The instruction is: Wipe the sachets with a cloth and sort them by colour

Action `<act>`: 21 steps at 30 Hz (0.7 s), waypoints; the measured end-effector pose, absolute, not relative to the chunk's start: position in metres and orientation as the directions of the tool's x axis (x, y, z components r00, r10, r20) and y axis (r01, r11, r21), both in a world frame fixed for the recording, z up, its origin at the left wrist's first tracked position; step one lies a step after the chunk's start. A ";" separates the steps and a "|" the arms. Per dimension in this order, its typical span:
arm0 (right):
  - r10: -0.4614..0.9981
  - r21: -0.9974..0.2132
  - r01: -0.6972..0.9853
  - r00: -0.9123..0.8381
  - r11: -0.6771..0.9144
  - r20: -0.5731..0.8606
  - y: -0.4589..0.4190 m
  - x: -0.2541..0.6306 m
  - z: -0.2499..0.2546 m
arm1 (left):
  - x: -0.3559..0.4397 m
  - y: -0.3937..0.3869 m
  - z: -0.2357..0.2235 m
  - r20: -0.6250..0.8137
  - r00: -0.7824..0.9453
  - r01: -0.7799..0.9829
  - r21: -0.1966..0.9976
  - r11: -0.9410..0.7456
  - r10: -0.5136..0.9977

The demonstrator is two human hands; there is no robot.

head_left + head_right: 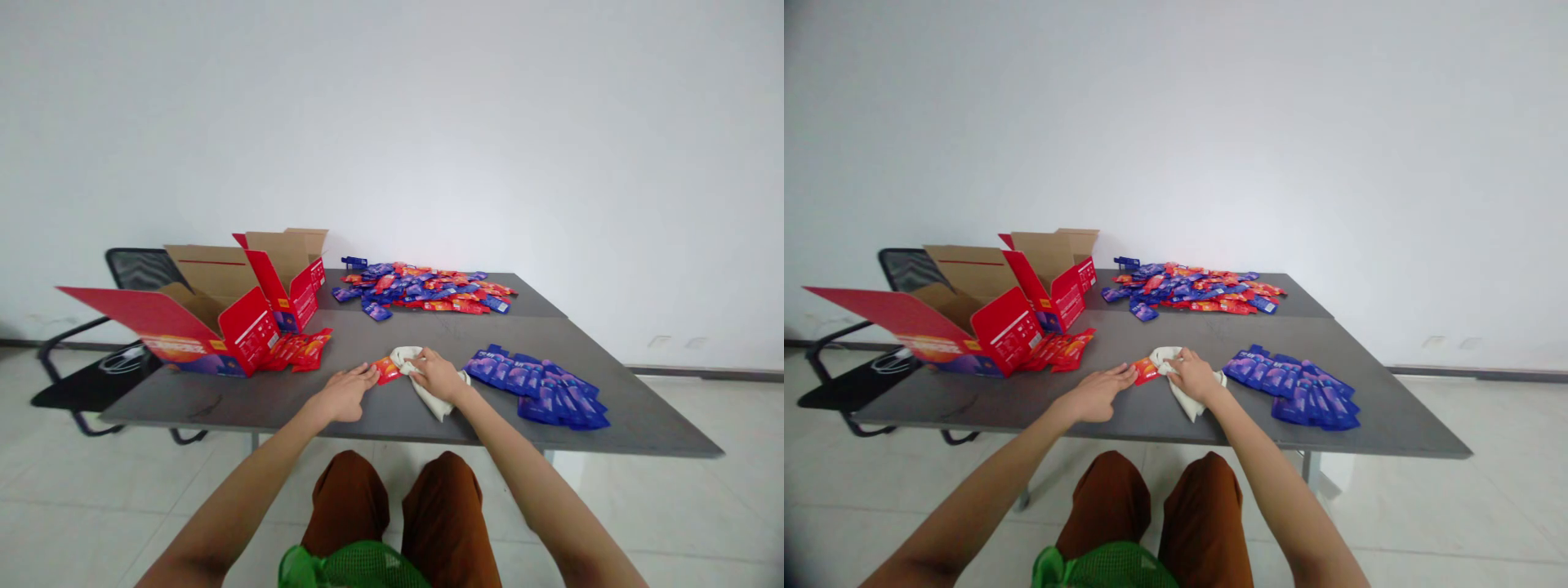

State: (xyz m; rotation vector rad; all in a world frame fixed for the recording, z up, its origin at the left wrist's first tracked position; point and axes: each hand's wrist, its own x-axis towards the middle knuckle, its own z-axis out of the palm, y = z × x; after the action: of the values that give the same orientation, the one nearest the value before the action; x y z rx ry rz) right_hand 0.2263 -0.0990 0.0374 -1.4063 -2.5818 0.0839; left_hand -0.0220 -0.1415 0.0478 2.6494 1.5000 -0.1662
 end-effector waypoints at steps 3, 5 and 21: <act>0.896 -0.105 0.890 -0.438 0.444 0.079 -0.082 0.217 0.044 | -0.012 -0.147 0.052 -0.114 0.504 0.858 -0.050 -0.512 0.856; 0.921 -0.107 0.915 -0.385 0.389 0.055 -0.072 0.213 0.046 | -0.008 -0.145 0.056 -0.139 0.478 0.871 -0.057 -0.489 0.867; 0.944 -0.255 0.953 -0.075 0.162 0.322 -0.112 0.225 0.058 | 0.019 -0.120 0.034 0.228 0.326 0.943 -0.003 -0.334 0.918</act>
State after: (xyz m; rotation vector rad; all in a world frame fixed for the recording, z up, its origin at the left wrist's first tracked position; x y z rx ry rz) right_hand 0.2253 -0.1124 0.0581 -1.7992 -2.0382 -0.0321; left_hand 0.0192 -0.1201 0.0342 2.6643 1.8823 0.3052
